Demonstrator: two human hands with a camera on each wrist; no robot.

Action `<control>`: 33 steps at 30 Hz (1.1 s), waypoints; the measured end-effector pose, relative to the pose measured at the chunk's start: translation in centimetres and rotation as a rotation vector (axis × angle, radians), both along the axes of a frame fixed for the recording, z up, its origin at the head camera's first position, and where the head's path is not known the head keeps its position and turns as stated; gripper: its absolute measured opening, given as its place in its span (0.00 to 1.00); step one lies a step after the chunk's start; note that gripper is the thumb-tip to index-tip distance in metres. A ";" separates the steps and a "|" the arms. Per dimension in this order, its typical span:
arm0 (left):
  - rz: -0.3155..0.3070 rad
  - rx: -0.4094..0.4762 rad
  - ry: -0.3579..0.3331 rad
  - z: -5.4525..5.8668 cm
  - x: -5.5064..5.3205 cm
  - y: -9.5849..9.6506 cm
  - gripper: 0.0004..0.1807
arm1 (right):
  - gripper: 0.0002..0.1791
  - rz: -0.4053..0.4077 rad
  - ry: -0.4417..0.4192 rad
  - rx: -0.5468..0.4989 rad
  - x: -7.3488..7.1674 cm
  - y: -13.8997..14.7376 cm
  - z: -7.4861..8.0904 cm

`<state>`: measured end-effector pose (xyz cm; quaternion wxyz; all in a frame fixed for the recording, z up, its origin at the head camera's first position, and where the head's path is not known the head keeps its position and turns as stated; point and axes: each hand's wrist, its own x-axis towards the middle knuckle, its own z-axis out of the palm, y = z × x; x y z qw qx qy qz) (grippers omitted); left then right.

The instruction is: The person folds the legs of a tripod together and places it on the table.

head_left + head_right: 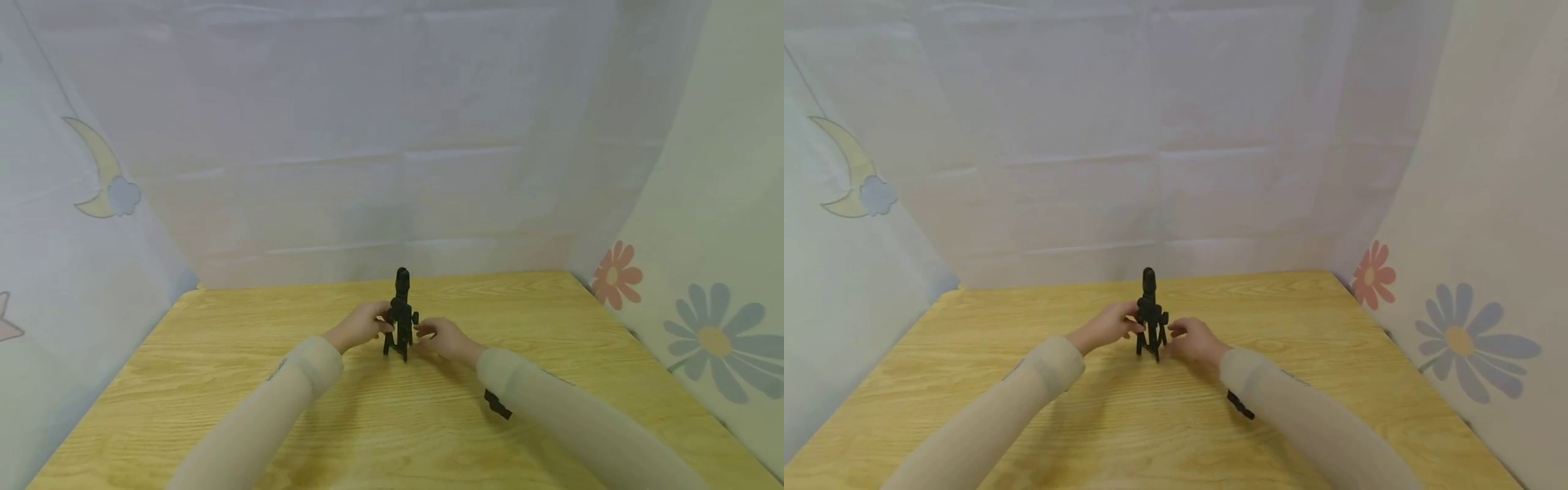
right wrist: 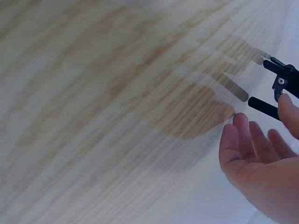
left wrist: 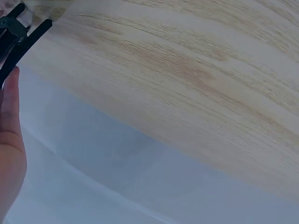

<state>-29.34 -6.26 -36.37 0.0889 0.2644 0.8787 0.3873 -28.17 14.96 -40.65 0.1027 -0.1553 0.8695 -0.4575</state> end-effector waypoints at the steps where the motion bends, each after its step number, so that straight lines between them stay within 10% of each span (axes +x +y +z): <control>1: 0.002 0.000 0.001 0.0 0.0 0.1 0.14 | 0.19 0.013 0.007 -0.002 -0.1 0.0 0.0; 16: 0.106 0.021 0.111 -0.5 1.9 0.6 0.17 | 0.05 0.023 0.106 0.073 -0.2 0.4 -0.4; 33: 0.121 -0.024 0.209 -1.1 4.2 1.1 0.03 | 0.06 0.058 0.017 0.052 2.3 0.2 0.1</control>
